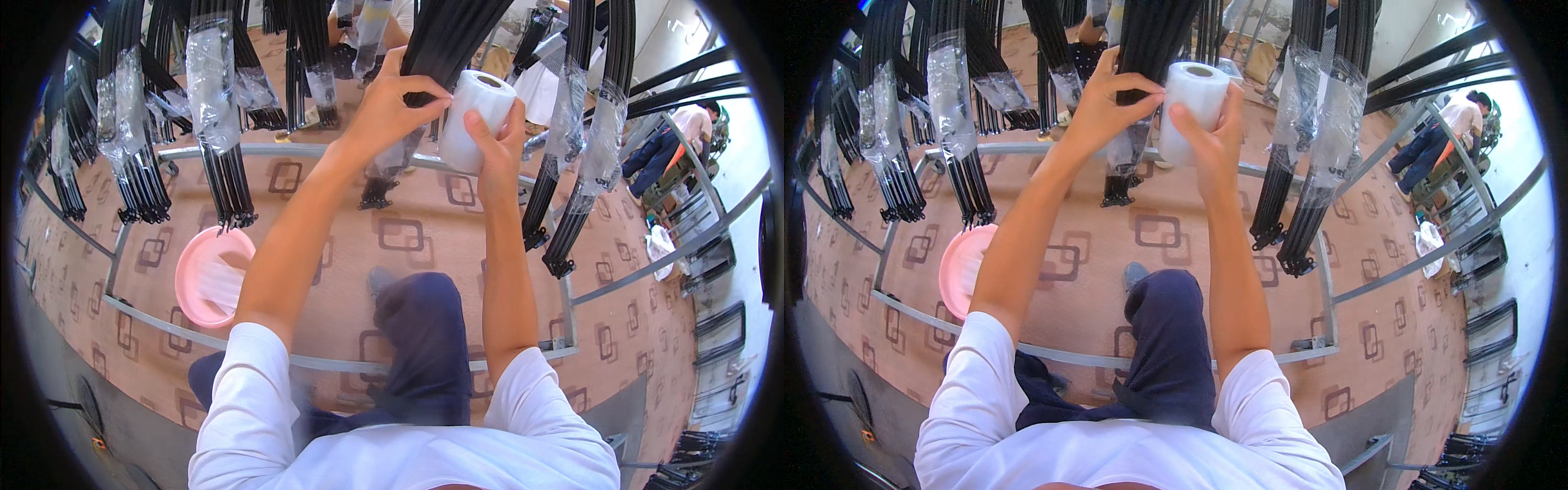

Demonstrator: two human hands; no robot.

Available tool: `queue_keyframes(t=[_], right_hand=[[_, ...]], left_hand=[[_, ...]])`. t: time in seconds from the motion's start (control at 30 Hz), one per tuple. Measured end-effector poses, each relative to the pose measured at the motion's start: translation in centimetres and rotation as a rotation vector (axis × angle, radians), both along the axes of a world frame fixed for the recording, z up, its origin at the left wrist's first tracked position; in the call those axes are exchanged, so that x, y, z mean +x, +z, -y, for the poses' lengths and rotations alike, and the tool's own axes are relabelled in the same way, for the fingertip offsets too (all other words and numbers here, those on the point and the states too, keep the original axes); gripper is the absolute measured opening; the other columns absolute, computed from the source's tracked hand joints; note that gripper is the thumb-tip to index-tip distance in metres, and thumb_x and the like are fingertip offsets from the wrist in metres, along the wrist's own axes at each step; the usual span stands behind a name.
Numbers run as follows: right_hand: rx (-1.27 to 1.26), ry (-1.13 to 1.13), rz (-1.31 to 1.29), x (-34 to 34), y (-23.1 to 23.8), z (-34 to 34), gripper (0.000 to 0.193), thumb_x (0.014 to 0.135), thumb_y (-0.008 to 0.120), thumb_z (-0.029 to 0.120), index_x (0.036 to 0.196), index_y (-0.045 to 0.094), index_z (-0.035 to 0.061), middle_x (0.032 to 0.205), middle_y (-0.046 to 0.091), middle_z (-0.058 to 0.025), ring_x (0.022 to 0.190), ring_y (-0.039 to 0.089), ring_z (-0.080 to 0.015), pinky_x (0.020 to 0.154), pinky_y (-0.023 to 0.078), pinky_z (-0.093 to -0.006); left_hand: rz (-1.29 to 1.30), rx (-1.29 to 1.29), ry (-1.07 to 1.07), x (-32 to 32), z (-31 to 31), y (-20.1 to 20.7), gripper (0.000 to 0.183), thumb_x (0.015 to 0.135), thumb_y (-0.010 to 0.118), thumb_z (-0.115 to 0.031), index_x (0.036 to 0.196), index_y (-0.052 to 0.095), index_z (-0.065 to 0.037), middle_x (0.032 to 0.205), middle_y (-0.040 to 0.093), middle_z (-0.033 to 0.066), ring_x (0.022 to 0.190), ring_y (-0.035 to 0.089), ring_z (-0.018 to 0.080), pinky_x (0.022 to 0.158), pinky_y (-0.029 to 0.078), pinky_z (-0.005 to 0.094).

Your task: The person wraps bundles of cables with a roll of plastic film. They move along a metal rack, applying the film to the lower part of several hanging cable groups one after another.

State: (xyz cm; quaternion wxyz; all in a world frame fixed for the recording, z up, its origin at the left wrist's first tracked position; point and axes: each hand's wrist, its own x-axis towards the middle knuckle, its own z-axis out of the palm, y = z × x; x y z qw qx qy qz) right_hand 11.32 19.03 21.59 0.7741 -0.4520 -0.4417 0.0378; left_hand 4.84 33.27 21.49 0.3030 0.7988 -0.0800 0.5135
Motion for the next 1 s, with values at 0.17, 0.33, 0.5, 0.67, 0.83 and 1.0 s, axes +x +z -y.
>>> queue_keyframes(t=[0.17,0.33,0.5,0.67,0.83,1.0], right_hand=[[-0.018,-0.054,0.058,0.9,-0.6,-0.9,0.057,0.068,0.070,0.019,0.111,0.036,0.0007,0.095,0.053,-0.0100,0.084,0.053,-0.0139,0.071,0.044,-0.0256],[-0.028,-0.082,0.059,0.1,-0.5,-1.2,0.061,0.067,0.071,0.019,0.112,0.033,0.0005,0.095,0.052,-0.0111,0.085,0.053,-0.0150,0.071,0.043,-0.0266],[-0.049,-0.116,0.088,0.3,-0.8,-1.3,0.061,0.067,0.071,0.019,0.111,0.033,0.0004,0.095,0.052,-0.0120,0.085,0.053,-0.0155,0.071,0.044,-0.0269],[-0.008,-0.132,0.042,0.1,-0.9,-1.5,0.061,0.067,0.072,0.020,0.110,0.034,0.0000,0.095,0.051,-0.0112,0.084,0.053,-0.0147,0.071,0.044,-0.0265],[0.006,-0.026,-0.060,0.3,-1.2,-1.2,0.059,0.067,0.071,0.020,0.109,0.036,-0.0007,0.094,0.051,-0.0097,0.082,0.053,-0.0137,0.070,0.044,-0.0262],[-0.031,0.002,-0.050,0.2,-1.1,-0.9,0.057,0.067,0.070,0.023,0.109,0.039,-0.0015,0.093,0.052,-0.0094,0.080,0.053,-0.0136,0.069,0.044,-0.0260]], left_hand=[[0.029,-0.065,-0.020,0.4,-0.6,-0.4,0.018,0.063,0.070,-0.011,0.081,0.067,-0.009,0.108,0.044,0.0129,0.096,0.049,0.0244,0.083,0.039,0.0307],[0.053,-0.028,0.016,0.4,-0.9,-0.5,0.018,0.064,0.069,-0.012,0.081,0.066,-0.010,0.109,0.043,0.0136,0.095,0.050,0.0253,0.082,0.040,0.0315],[0.027,-0.071,0.030,0.4,-0.6,-0.5,0.015,0.063,0.068,-0.012,0.078,0.064,-0.011,0.111,0.041,0.0140,0.100,0.047,0.0262,0.086,0.037,0.0319],[0.052,-0.060,0.013,0.9,-0.4,-0.7,0.014,0.063,0.066,-0.010,0.076,0.062,-0.012,0.113,0.040,0.0141,0.106,0.042,0.0267,0.090,0.034,0.0327],[-0.011,-0.021,-0.030,0.2,-0.3,-0.1,0.014,0.063,0.065,-0.009,0.076,0.061,-0.012,0.113,0.040,0.0129,0.107,0.040,0.0277,0.091,0.032,0.0338],[-0.125,0.020,-0.100,-0.7,-0.7,0.6,0.009,0.066,0.062,-0.008,0.074,0.060,-0.010,0.100,0.052,0.0080,0.114,0.031,0.0270,0.096,0.025,0.0378]])
